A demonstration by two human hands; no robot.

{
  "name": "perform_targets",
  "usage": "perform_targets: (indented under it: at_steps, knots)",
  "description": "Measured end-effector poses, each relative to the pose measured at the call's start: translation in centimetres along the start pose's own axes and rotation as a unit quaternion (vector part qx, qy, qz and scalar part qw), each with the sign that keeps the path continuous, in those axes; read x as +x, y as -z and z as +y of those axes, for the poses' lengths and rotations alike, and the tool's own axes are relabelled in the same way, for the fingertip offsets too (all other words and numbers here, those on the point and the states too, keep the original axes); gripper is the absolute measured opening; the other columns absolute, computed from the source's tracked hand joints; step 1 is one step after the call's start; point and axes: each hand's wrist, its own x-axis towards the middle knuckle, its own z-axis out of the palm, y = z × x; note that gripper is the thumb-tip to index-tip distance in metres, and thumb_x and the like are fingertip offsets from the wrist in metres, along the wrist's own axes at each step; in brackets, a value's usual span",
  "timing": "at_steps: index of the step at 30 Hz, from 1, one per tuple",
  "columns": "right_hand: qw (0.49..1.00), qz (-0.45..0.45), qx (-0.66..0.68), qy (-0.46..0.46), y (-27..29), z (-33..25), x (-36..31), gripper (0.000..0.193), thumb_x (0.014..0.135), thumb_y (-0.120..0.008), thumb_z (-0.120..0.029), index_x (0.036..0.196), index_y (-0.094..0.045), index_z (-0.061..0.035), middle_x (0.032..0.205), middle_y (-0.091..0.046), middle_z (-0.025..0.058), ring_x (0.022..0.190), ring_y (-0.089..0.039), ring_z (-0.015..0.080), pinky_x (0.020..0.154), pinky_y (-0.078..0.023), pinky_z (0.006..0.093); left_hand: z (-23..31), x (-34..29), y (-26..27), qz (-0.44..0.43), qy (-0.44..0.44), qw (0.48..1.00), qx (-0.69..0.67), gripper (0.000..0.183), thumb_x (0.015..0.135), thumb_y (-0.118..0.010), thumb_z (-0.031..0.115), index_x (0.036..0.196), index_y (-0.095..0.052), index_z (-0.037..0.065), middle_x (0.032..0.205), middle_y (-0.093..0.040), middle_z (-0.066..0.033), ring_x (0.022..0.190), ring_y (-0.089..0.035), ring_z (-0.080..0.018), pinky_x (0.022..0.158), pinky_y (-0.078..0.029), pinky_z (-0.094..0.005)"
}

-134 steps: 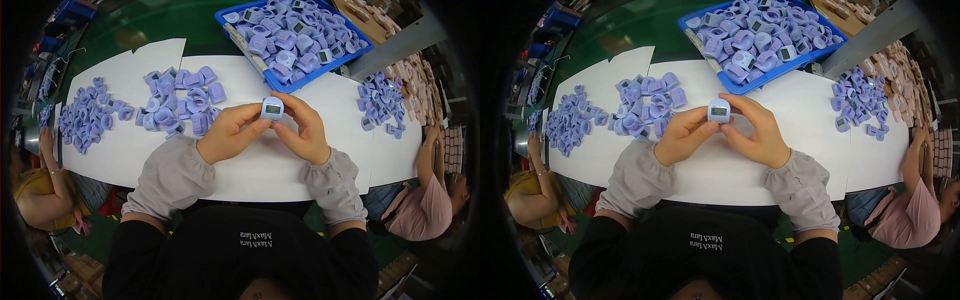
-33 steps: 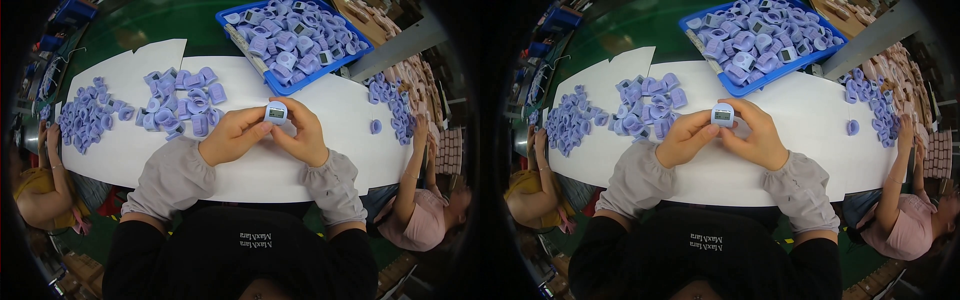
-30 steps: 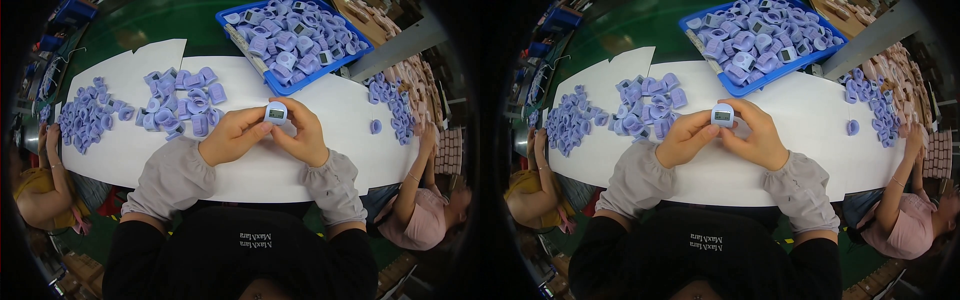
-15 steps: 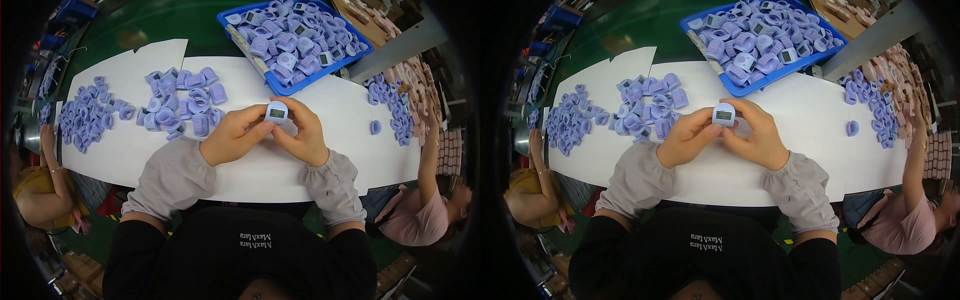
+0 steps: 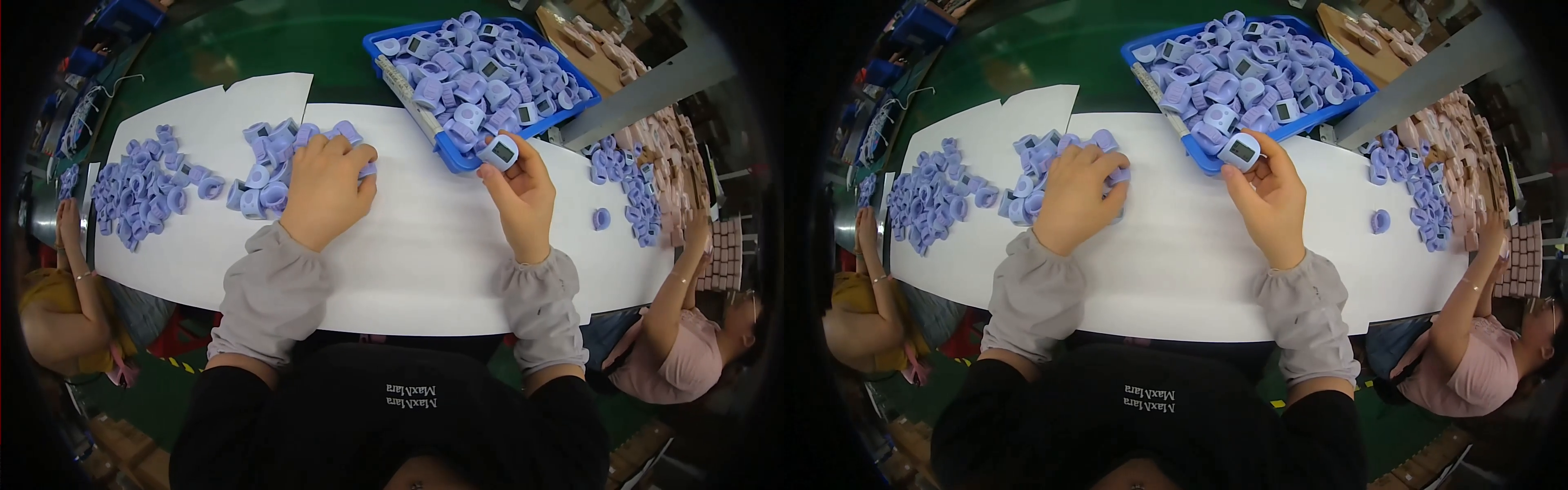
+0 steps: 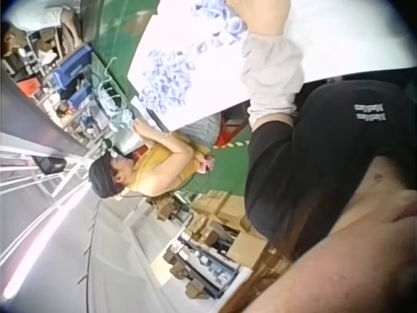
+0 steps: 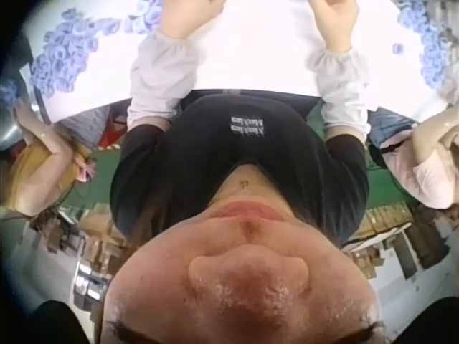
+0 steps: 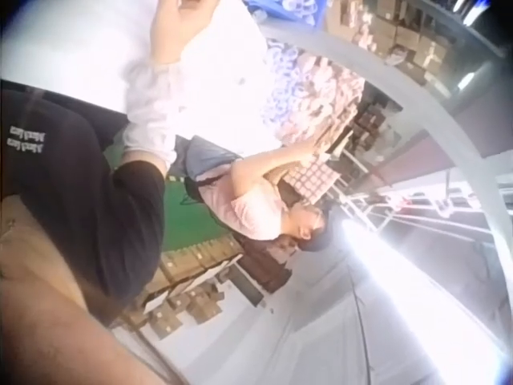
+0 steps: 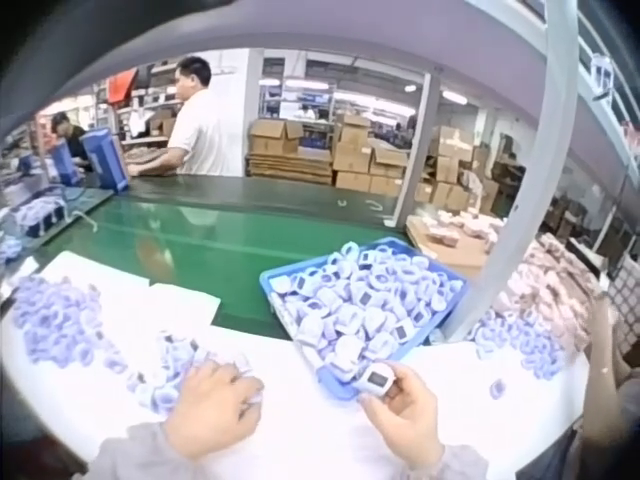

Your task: Assembling small electronic components by fitting them into plastic housings at a manufacturing workbench.

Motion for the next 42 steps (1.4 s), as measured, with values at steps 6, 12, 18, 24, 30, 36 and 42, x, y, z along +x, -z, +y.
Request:
perform_targets:
  at_steps: [6,12,18,24,30,36,42]
  knots:
    - [0.999,-0.029,0.020,-0.015,-0.2,0.3,-1.1,0.051,0.083,-0.062,0.005,0.130,-0.043,0.0035,0.118,-0.057,0.0161,0.098,-0.058,0.0161,0.083,-0.049,0.0284,2.2,1.1,1.6,-0.062,0.140,0.963,-0.224,0.018,0.074,-0.072,0.017,0.080,-0.060,0.006,0.073,-0.056,-0.0050,0.075,-0.054,-0.0234,0.071,-0.039,-0.0347]
    - [0.994,-0.100,0.046,-0.012,-0.8,1.1,-2.0,0.053,0.082,-0.063,0.005,0.131,-0.042,0.0032,0.119,-0.056,0.0170,0.104,-0.057,0.0177,0.086,-0.049,0.0290,2.8,0.2,-0.3,-0.043,-0.157,0.960,-0.228,0.020,0.072,-0.074,0.016,0.074,-0.056,0.006,0.087,-0.056,-0.0084,0.081,-0.054,-0.0264,0.075,-0.039,-0.0360]
    - [0.990,-0.135,0.037,0.000,-0.7,0.9,-2.4,0.052,0.083,-0.061,0.007,0.131,-0.043,0.0027,0.122,-0.054,0.0168,0.106,-0.057,0.0191,0.090,-0.047,0.0311,3.1,0.8,0.9,-0.050,-0.120,0.938,-0.321,0.021,0.073,-0.071,0.007,0.088,-0.056,0.005,0.089,-0.055,-0.0095,0.083,-0.055,-0.0254,0.076,-0.042,-0.0324]
    - [0.984,-0.176,-0.002,0.015,-0.6,1.3,-2.7,0.052,0.084,-0.058,0.008,0.133,-0.042,0.0032,0.124,-0.053,0.0146,0.112,-0.055,0.0207,0.092,-0.046,0.0322,5.3,0.0,-0.1,-0.075,0.001,0.870,-0.487,0.017,0.082,-0.067,0.006,0.094,-0.056,0.002,0.090,-0.059,-0.0075,0.079,-0.057,-0.0143,0.072,-0.046,-0.0271]
    - [0.977,-0.206,-0.056,0.020,-0.2,0.3,-2.6,0.057,0.084,-0.057,0.008,0.137,-0.040,0.0037,0.128,-0.050,0.0164,0.115,-0.054,0.0220,0.093,-0.046,0.0330,5.0,-0.3,-0.8,-0.110,0.036,0.825,-0.553,0.025,0.087,-0.064,0.010,0.109,-0.061,0.000,0.097,-0.064,-0.0093,0.082,-0.062,-0.0143,0.071,-0.050,-0.0273]
    - [0.976,-0.213,-0.021,0.027,0.0,0.5,-2.5,0.055,0.085,-0.053,0.007,0.138,-0.038,0.0045,0.130,-0.049,0.0185,0.115,-0.053,0.0243,0.093,-0.049,0.0343,4.9,-0.2,-1.4,-0.111,0.005,0.834,-0.541,0.023,0.089,-0.062,0.012,0.108,-0.063,0.001,0.090,-0.062,-0.0077,0.079,-0.059,-0.0149,0.070,-0.047,-0.0268]
    - [0.976,-0.217,-0.021,0.020,0.1,0.7,-2.4,0.053,0.086,-0.052,0.006,0.138,-0.039,0.0046,0.130,-0.049,0.0190,0.115,-0.053,0.0251,0.092,-0.051,0.0350,4.7,-0.2,-1.5,-0.097,-0.028,0.864,-0.493,0.021,0.088,-0.063,0.013,0.105,-0.064,0.001,0.084,-0.060,-0.0088,0.074,-0.056,-0.0168,0.066,-0.045,-0.0277]
